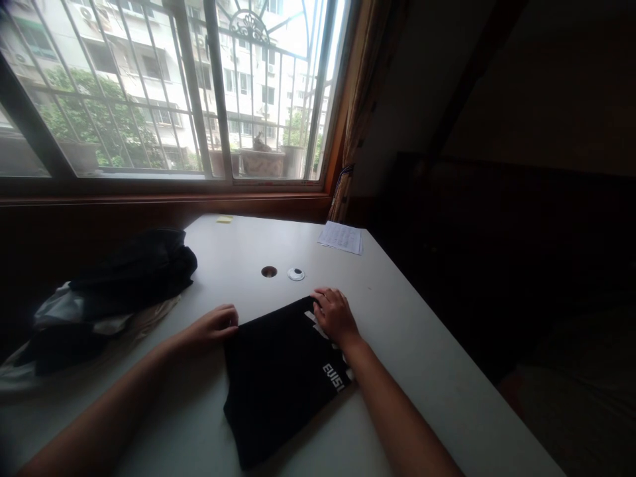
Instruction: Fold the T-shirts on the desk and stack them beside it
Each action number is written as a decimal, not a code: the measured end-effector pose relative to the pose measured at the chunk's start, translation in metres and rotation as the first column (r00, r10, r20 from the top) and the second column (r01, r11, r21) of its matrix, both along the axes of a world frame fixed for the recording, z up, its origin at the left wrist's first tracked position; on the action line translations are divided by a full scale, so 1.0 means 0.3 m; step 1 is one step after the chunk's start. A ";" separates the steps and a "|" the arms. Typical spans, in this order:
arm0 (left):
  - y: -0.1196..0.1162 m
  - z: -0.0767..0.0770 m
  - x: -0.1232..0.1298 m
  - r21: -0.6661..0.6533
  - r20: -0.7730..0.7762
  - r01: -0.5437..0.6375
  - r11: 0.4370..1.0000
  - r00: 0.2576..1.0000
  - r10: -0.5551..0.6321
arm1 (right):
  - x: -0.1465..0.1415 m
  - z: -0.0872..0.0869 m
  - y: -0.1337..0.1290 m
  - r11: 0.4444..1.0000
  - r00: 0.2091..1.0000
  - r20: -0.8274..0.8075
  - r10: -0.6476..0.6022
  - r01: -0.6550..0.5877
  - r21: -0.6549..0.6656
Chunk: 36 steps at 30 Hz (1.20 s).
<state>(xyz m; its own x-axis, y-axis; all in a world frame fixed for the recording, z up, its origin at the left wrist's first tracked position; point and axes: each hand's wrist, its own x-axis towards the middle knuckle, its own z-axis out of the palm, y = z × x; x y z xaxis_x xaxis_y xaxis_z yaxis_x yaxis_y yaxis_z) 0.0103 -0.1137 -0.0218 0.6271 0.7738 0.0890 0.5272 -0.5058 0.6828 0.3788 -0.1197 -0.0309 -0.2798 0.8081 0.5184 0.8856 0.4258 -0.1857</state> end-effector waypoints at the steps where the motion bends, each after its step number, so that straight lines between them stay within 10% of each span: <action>1: -0.001 0.001 0.000 -0.006 0.015 0.006 1.000 1.000 -0.006 | -0.017 0.018 -0.032 0.997 0.997 -0.018 0.073 -0.073 0.024; 10: -0.041 0.024 -0.006 -0.023 0.029 -0.034 0.999 0.999 0.034 | -0.275 0.072 -0.474 0.732 0.766 -0.068 0.639 -0.633 -0.254; 18: -0.045 0.029 -0.001 -0.020 0.060 -0.040 0.999 0.997 0.042 | -0.294 0.012 -0.564 0.785 0.792 -0.072 0.606 -0.610 -0.107; 29: -0.037 0.038 -0.011 -0.063 0.122 0.012 0.998 0.992 -0.004 | -0.295 0.087 -0.614 0.798 0.792 -0.128 0.597 -0.571 0.193; 36: -0.041 0.040 -0.020 0.002 0.071 0.111 0.994 0.991 -0.111 | -0.354 -0.026 -0.617 0.785 0.791 0.017 0.611 -0.609 0.115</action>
<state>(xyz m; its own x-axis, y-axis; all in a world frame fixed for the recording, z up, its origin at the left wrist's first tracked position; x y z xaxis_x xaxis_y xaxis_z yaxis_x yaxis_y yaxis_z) 0.0043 -0.1260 -0.0098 0.7015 0.6997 0.1352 0.4176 -0.5573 0.7177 0.2727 -0.3049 -0.0388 -0.6838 0.4111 0.6028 0.4309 0.8942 -0.1209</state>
